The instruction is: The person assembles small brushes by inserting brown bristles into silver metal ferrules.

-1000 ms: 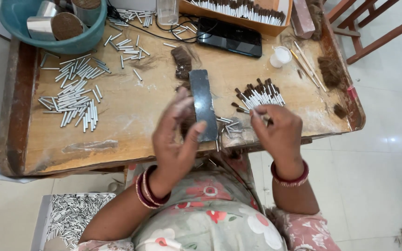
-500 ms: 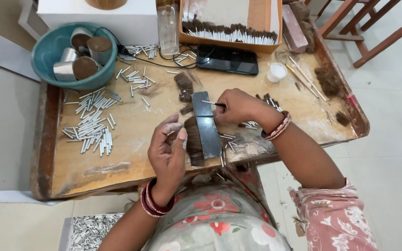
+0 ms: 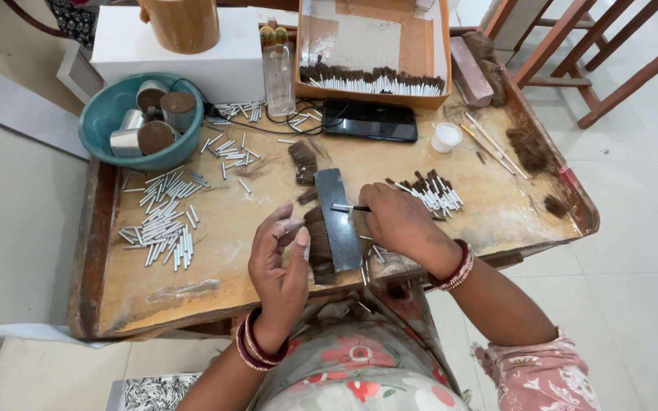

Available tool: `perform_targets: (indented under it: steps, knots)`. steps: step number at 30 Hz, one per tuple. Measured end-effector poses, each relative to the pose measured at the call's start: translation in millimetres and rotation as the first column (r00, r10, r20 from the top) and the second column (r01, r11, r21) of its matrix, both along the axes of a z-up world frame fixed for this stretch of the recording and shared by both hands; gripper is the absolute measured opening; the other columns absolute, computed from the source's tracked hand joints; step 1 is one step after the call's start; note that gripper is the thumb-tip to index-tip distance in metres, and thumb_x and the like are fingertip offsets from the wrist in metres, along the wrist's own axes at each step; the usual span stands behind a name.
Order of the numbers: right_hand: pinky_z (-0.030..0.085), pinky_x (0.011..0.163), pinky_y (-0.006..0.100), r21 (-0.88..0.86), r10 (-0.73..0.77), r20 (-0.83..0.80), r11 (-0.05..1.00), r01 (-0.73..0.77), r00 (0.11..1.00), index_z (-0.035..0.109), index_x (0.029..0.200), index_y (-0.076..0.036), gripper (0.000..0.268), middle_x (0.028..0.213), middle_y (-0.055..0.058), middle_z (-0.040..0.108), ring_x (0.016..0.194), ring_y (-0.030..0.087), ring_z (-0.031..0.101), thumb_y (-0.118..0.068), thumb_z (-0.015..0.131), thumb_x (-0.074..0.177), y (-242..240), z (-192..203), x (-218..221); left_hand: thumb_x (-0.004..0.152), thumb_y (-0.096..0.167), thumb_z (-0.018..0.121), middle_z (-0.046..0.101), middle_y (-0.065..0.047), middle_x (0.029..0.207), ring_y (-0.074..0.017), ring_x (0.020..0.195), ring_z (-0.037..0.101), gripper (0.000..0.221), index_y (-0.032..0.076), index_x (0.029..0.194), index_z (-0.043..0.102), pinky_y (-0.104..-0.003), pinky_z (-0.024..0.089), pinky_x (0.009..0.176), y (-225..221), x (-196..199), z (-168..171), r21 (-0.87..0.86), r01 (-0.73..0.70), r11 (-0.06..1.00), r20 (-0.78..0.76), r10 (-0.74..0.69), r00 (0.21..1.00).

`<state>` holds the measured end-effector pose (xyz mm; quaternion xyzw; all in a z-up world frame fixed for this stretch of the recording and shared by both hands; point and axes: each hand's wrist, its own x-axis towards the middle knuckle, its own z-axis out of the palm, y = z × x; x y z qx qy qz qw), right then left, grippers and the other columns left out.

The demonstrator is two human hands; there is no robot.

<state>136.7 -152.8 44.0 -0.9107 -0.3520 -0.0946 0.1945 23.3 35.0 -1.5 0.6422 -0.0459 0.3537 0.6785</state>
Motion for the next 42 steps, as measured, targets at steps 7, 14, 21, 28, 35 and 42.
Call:
perform_targets:
  steps: [7,14,21,28,35,42]
  knots:
    - [0.053,0.062,0.031,0.632,0.099,0.05,0.767,-0.108,0.994,0.064,0.096,-0.005,0.017,0.084,0.01,0.071,0.069,0.021,0.069,-0.015,0.077,0.092,-21.9,3.7,-70.4,0.099,0.01,0.069,0.076,-0.017,0.118,-0.0216,0.117,0.072,0.018,-0.004,0.107,0.077,-0.032,0.055,0.099,-22.9,-12.1,-0.6,0.146,0.174,0.974,-0.097,-0.161,0.982]
    - [0.058,0.066,0.029,0.752,0.303,0.097,0.602,-0.269,0.948,0.069,0.098,-0.005,0.018,0.09,0.01,0.075,0.077,0.02,0.075,-0.009,0.084,0.088,-35.1,-9.3,-98.5,0.095,0.006,0.072,0.076,-0.019,0.118,-0.0215,0.106,0.071,0.012,-0.004,0.101,0.076,-0.035,0.056,0.093,-42.8,-21.6,-21.1,-0.413,0.493,0.766,-0.157,-0.593,0.79]
    - [0.059,0.069,0.028,0.702,0.118,0.336,0.63,-0.332,0.934,0.065,0.11,-0.01,0.026,0.096,0.006,0.075,0.081,0.019,0.076,-0.014,0.085,0.094,-35.8,-16.7,-96.6,0.095,0.007,0.068,0.07,-0.018,0.131,-0.0197,0.112,0.07,0.01,-0.002,0.1,0.07,-0.034,0.056,0.092,-49.6,-30.2,-8.0,-0.554,0.483,0.678,-0.123,-0.641,0.758]
    - [0.053,0.052,0.022,0.58,-0.38,-0.094,0.73,0.361,0.92,0.015,0.165,-0.007,0.108,0.078,0.007,0.071,0.06,0.007,0.066,-0.042,0.083,0.088,-113.1,38.2,127.6,0.1,0.003,0.068,0.072,-0.019,0.127,-0.0137,0.095,0.066,0.013,-0.004,0.11,0.071,-0.027,0.054,0.082,0.5,-4.2,2.3,-0.182,0.069,0.981,-0.031,-0.076,0.997]
    - [0.044,0.114,0.038,0.443,-0.544,-0.385,0.6,0.667,0.745,0.009,0.165,-0.01,0.117,0.162,0.028,0.03,0.14,0.035,0.049,-0.022,0.089,0.082,-173.8,66.9,226.0,0.098,0.0,0.068,0.065,-0.021,0.135,-0.0212,0.114,0.069,0.008,-0.005,0.104,0.068,-0.03,0.058,0.094,14.9,10.9,-10.9,-0.074,-0.102,0.992,0.012,0.103,0.995]
    - [0.032,0.12,0.039,0.453,-0.574,-0.288,0.624,0.637,0.767,0.014,0.165,-0.008,0.115,0.163,0.026,0.032,0.149,0.035,0.036,-0.02,0.092,0.081,-186.9,46.5,233.6,0.096,-0.002,0.068,0.054,-0.02,0.145,-0.0246,0.115,0.07,0.007,-0.003,0.102,0.066,-0.03,0.058,0.089,13.8,3.3,-16.6,-0.025,-0.105,0.994,0.013,0.105,0.994]
